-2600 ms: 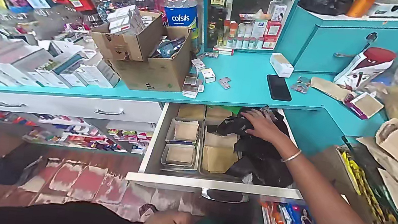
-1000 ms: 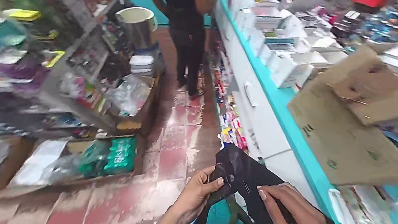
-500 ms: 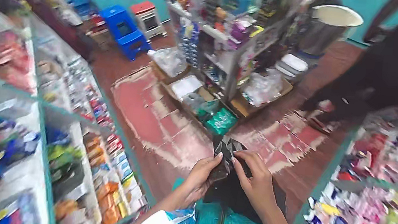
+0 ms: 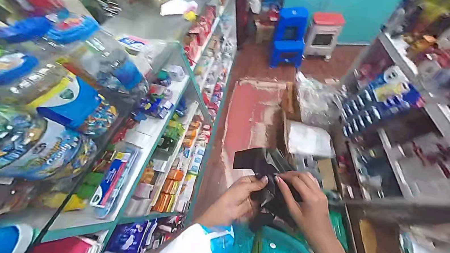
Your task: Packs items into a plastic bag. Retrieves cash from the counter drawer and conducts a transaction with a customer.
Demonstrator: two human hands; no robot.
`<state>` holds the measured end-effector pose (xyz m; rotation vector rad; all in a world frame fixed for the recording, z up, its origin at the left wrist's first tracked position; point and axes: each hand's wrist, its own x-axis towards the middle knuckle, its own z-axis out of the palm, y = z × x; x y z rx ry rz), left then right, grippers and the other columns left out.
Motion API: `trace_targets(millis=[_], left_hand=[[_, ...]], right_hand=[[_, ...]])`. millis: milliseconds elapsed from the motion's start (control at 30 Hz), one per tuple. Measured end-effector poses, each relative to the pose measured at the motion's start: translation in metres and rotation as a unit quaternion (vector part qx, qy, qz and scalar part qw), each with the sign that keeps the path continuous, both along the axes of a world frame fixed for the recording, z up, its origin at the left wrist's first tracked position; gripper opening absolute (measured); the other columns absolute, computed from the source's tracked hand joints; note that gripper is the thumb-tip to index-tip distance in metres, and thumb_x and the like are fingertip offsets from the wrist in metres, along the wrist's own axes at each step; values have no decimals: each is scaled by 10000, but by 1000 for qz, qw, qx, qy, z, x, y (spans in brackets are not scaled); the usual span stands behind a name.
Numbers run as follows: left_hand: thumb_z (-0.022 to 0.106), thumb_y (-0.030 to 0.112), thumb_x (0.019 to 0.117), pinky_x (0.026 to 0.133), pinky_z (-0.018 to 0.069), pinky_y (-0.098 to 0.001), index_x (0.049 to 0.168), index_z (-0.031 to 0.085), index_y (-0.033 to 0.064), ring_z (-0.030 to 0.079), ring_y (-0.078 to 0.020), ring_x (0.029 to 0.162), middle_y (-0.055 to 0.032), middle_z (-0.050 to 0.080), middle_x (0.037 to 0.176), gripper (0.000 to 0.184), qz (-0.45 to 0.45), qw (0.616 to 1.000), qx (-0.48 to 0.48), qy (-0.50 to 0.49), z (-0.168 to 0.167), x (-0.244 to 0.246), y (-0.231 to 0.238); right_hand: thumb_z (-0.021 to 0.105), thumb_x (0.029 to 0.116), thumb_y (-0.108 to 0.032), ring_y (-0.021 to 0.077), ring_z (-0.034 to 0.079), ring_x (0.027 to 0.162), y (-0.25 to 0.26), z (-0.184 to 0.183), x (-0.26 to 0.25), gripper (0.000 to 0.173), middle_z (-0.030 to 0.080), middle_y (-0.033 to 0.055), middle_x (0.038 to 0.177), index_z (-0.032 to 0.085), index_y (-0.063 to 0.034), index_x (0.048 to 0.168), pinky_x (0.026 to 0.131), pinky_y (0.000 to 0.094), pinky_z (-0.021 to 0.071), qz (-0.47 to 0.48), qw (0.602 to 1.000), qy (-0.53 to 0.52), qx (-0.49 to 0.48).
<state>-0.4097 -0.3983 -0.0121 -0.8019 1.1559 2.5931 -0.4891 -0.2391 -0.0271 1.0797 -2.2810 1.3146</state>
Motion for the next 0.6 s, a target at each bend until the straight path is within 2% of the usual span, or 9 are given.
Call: trace_targets(millis=[100, 200, 267, 333, 400, 467, 600], left_hand=[[505, 86, 1054, 809, 602, -305, 1156, 582, 62, 719, -119, 862, -27, 730, 941, 131, 39, 999, -10, 4, 4, -56, -22], [530, 114, 1054, 789, 601, -309, 1143, 587, 58, 713, -137, 833, -53, 717, 920, 120, 139, 990, 29, -25, -1, -98, -41], [517, 216, 1071, 766, 597, -306, 1140, 595, 63, 704, -128, 820, -48, 710, 908, 185, 181, 982, 11, -46, -6, -121, -54], [503, 275, 1079, 806, 592, -331, 1170, 596, 52, 705, -139, 871, -58, 717, 955, 258, 202, 977, -19, -58, -8, -149, -79], [500, 229, 1082, 860, 574, -311, 1214, 559, 40, 689, -131, 924, -61, 696, 1025, 238, 222, 973, 0, -62, -14, -173, -102], [486, 125, 1076, 829, 574, -253, 1165, 550, 40, 692, -93, 866, -34, 695, 988, 139, 239, 969, 23, -51, -18, -204, -124], [500, 65, 1055, 878, 580, -290, 1132, 561, 24, 704, -113, 905, -34, 710, 990, 106, 236, 971, 19, -3, -29, -279, -186]], right_hand=[[604, 978, -319, 177, 699, 877, -31, 10, -72, 282, 759, 37, 916, 789, -109, 942, 809, 368, 546, 47, 999, 14, -18], [609, 971, -361, 148, 693, 841, -62, 6, -123, 289, 745, 4, 866, 785, -135, 928, 783, 357, 546, 106, 994, -4, 3], [659, 939, -310, 220, 712, 851, -78, 6, -147, 261, 750, 60, 893, 785, -84, 976, 794, 438, 561, 154, 985, -58, 57], [713, 938, -222, 316, 715, 879, -107, 9, -181, 246, 748, 147, 928, 772, -2, 1032, 832, 510, 563, 205, 967, -122, 93], [707, 935, -152, 310, 715, 839, -135, -1, -214, 198, 741, 165, 905, 771, 18, 1014, 803, 464, 582, 223, 957, -157, 96], [697, 918, -93, 298, 723, 809, -165, -8, -251, 151, 741, 179, 889, 770, 34, 955, 781, 437, 594, 223, 954, -181, 87], [692, 891, -128, 224, 727, 786, -228, -24, -333, 145, 749, 116, 872, 767, -7, 918, 741, 385, 601, 208, 960, -176, 69]])
